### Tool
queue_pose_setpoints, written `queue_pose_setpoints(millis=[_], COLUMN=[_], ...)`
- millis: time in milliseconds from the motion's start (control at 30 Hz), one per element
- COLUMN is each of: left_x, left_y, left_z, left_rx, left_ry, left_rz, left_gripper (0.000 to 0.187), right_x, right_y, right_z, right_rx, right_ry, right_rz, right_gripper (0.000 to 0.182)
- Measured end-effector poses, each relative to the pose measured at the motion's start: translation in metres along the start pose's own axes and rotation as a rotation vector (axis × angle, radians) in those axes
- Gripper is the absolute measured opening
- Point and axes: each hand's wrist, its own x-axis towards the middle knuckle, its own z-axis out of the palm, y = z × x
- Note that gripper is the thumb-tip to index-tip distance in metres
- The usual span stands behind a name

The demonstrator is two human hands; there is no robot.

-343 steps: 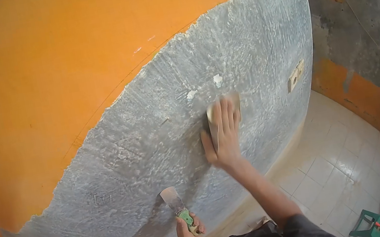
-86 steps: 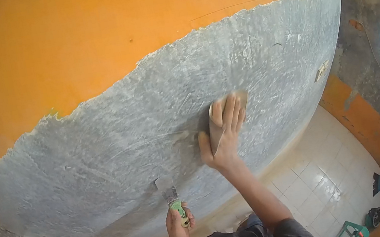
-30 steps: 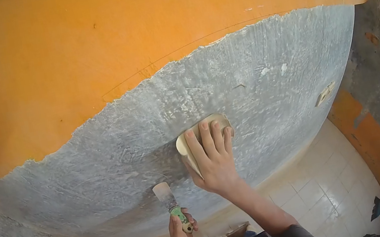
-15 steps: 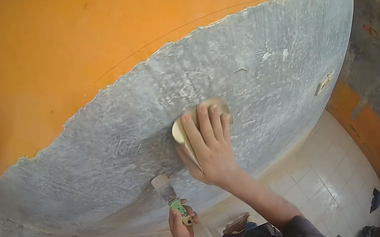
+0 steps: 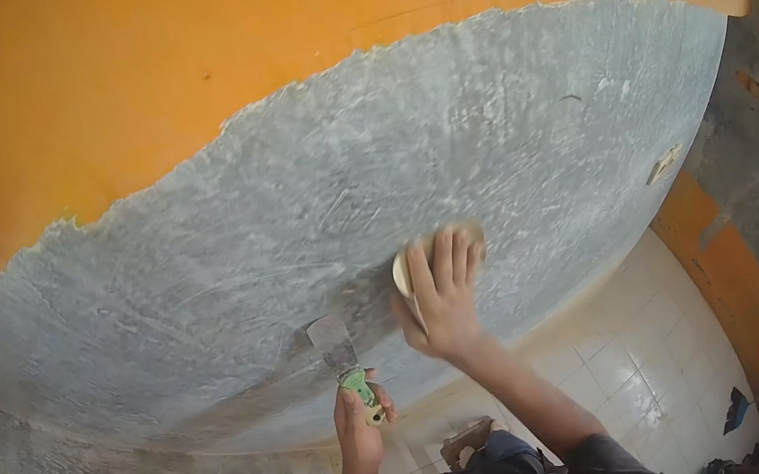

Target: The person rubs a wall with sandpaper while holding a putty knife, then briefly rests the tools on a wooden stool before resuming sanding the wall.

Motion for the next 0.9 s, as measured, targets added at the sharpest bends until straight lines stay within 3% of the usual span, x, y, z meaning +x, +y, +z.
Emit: queue_pose_setpoints(millis=[100, 300, 433, 500, 567, 667, 767, 833, 900], left_x=[0.001, 0.002, 0.003, 0.004, 0.002, 0.0, 0.001, 0.0, 0.004], left_y=[-0.004, -0.019, -0.022, -0.018, -0.02, -0.021, -0.032, -0.041, -0.049], left_z=[-0.016, -0.032, -0.038, -0.036, -0.038, -0.037, -0.04, -0.044, -0.044], left_rx=[-0.014, -0.087, -0.101, -0.087, -0.103, -0.124, -0.145, -0.161, -0.134], left_ry=[-0.022, -0.082, -0.086, -0.106, -0.106, -0.093, -0.083, -0.08, -0.093], left_rz=[-0.011, -0.036, -0.051, -0.023, -0.014, -0.015, -0.022, -0.033, -0.014], left_gripper=[0.055, 0.052, 0.052, 0.051, 0.051, 0.05, 0.05, 0.05, 0.053], right_x=[0.023, -0.105, -0.026, 0.017, 0.009, -0.065, -0.1, -0.068, -0.029], right_y=[-0.013, 0.008, -0.032, -0.044, -0.042, -0.021, -0.006, -0.014, -0.018], right_z=[-0.006, 0.056, 0.029, 0.009, 0.013, 0.042, 0.05, 0.036, 0.022], right_rx=[-0.029, -0.024, 0.002, -0.055, -0.06, -0.078, -0.066, -0.066, -0.098], right_ry=[0.082, -0.224, -0.067, -0.027, -0.008, -0.196, -0.256, -0.242, -0.074], right_rz=[-0.013, -0.026, -0.013, -0.142, -0.131, -0.057, -0.076, -0.074, -0.159], right_gripper=[0.066, 0.072, 0.072, 0.073, 0.07, 0.06, 0.061, 0.064, 0.067])
